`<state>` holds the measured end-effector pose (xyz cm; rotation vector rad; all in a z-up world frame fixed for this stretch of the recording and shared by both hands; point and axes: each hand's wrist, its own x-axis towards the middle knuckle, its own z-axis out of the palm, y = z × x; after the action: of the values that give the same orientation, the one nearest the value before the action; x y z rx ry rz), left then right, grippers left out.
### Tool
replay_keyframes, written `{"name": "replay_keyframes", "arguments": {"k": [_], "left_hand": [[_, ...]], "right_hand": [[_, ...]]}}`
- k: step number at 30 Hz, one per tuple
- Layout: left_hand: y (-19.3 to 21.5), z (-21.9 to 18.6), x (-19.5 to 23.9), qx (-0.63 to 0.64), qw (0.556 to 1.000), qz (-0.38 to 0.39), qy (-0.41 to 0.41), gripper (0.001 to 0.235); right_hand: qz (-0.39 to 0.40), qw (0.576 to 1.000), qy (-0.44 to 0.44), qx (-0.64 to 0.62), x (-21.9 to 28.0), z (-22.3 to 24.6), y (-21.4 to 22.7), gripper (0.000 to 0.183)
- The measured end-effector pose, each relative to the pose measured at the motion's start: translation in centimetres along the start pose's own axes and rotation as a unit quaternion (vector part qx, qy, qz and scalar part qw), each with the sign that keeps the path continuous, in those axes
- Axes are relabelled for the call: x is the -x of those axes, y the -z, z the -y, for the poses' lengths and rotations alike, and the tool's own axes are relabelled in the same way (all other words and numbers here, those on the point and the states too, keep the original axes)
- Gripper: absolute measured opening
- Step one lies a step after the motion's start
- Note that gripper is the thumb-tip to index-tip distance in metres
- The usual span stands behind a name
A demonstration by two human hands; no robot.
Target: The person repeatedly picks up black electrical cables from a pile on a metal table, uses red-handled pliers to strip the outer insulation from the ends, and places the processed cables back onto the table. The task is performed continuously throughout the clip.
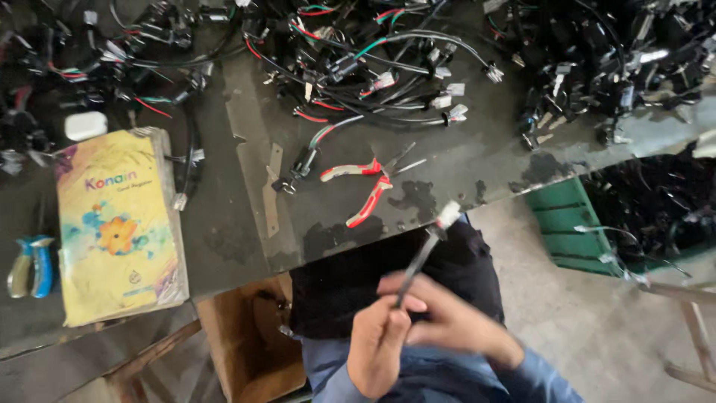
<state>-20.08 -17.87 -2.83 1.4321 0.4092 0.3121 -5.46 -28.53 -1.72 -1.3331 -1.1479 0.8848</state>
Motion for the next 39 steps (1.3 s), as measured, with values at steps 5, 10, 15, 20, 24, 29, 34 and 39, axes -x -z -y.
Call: {"name": "replay_keyframes", "arguments": {"k": [5, 10, 15, 20, 24, 29, 34, 39], "left_hand": [[0.1, -0.8, 0.7, -0.098, 0.995, 0.016, -0.010, 0.029], [0.7, -2.0, 1.2, -0.082, 0.996, 0.012, -0.042, 0.032], [0.0, -1.8, 2.7, -0.132, 0.989, -0.045, -0.043, 0.029], [2.4, -0.2, 0.9, 0.154, 0.983, -0.039, 0.092, 0.036], [3.1, 0.7, 1.4, 0.357, 0.931, -0.070, -0.027, 0.034], [0.8, 1.0, 1.1, 0.470, 0.865, -0.122, -0.125, 0.038], [1.6, -1.1, 0.3, 0.409, 0.901, -0.102, -0.099, 0.036], [3.4, -3.6, -0.2, -0.134, 0.979, -0.103, -0.115, 0.032]], "right_hand": [[-0.156, 0.955, -0.129, -0.215, -0.8, 2.2, 0.1, 0.052], [-0.230, 0.971, -0.044, -0.048, -1.7, 2.3, -0.7, 0.033], [-0.154, 0.983, -0.066, 0.073, -1.9, 2.9, 0.3, 0.040], [-0.118, 0.993, 0.025, -0.011, -2.0, 2.8, -0.8, 0.036], [0.074, 0.977, -0.126, 0.156, -0.5, 0.8, -3.3, 0.037], [0.011, 0.984, -0.174, -0.034, 1.7, -1.8, -4.0, 0.046], [0.031, 0.988, -0.152, 0.003, 2.5, -2.9, -4.1, 0.043], [-0.038, 0.971, -0.224, -0.073, 2.1, -2.3, -3.2, 0.041]]}}
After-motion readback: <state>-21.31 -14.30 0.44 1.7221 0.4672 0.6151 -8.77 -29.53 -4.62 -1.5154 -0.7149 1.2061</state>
